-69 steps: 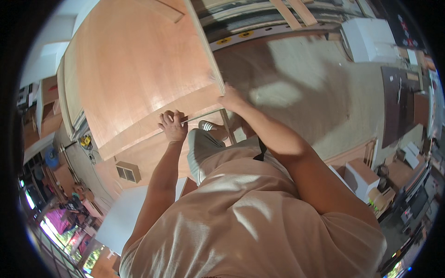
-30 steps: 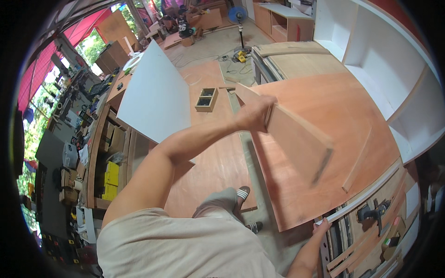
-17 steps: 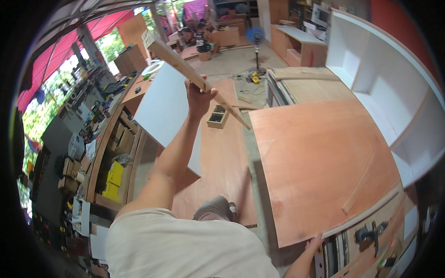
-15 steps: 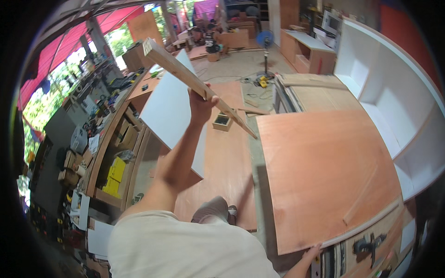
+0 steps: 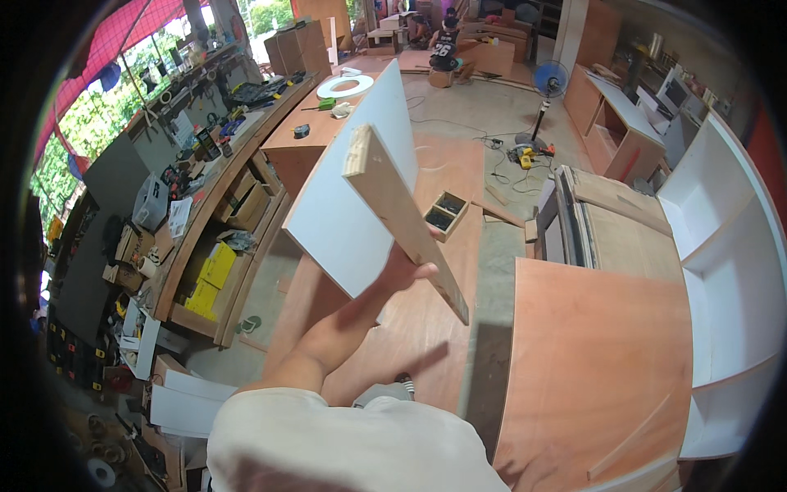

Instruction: The person uses a table saw to cut a long wooden plank into smaller pieces. They then move to a workbench, place the cut plank on a larger sheet of plywood, and fit a thin wooden strip along the edge of the plywood.

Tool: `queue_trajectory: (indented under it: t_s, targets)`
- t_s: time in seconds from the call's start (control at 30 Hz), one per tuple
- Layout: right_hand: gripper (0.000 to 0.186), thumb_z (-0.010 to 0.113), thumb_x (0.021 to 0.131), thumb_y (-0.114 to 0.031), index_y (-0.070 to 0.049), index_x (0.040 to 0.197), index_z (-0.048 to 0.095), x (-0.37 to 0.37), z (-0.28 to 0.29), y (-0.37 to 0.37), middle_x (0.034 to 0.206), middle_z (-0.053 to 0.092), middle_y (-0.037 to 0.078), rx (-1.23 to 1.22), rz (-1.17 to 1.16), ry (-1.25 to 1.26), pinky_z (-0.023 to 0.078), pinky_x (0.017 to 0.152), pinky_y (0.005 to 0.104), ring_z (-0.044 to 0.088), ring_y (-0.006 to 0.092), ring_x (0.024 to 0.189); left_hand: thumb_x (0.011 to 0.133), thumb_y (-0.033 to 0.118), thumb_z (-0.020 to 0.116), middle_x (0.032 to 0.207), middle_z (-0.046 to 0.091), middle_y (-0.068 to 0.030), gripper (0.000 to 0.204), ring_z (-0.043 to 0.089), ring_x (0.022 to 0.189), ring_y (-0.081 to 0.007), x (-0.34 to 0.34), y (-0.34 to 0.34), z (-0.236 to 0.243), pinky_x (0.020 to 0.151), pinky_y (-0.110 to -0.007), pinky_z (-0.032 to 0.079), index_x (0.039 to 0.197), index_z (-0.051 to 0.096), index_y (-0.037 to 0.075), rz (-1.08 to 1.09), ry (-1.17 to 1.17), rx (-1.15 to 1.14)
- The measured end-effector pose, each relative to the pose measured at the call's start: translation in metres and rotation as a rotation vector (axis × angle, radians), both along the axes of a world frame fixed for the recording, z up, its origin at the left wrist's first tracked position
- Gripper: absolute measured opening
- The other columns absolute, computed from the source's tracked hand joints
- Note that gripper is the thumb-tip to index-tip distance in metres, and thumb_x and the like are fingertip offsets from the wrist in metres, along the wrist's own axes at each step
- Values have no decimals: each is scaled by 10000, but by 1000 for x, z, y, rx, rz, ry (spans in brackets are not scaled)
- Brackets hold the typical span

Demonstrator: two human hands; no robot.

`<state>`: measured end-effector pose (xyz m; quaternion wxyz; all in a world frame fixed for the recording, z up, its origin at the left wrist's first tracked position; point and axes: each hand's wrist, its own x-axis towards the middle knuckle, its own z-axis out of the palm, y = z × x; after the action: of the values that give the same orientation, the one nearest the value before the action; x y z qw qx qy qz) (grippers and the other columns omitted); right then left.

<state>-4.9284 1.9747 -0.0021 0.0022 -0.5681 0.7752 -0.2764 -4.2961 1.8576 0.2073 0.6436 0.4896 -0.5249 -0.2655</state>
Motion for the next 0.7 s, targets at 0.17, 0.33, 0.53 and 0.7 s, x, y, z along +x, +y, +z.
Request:
queue_trajectory:
  t_s: [0.17,0.33,0.53,0.7]
  targets:
    - [966,758,743,-22,-7,1576,269,211,103,-120,1524,417,233,188,741,-702,334,1184,457,423,348,1417,652,126,949,1310,493,-108,1045,492,1268,-266,-40,-33,49,1090,-445,437,1459,286,115,-208,-153,127]
    - [883,823,767,-211,2,1480,348,391,136,-216,1405,467,129,280,1211,-1120,434,1080,395,510,249,1278,585,277,977,1345,561,-254,1142,561,1272,-405,-72,-71,95,1080,-459,440,1476,308,25,-246,-186,327]
    - [687,723,874,-344,-11,1417,463,461,154,-318,1299,575,97,83,1045,-1316,472,1034,368,569,222,1229,573,579,940,1481,418,-294,1330,466,1363,-451,-39,-184,107,1089,-502,428,1537,196,43,-159,-231,244]
    - [628,694,884,-272,-3,1405,469,501,175,-434,1319,571,120,13,988,-1453,466,1062,393,575,237,1234,658,819,745,1549,259,-266,1313,419,1383,-420,6,-238,170,1052,-487,460,1541,182,26,-265,-52,107]
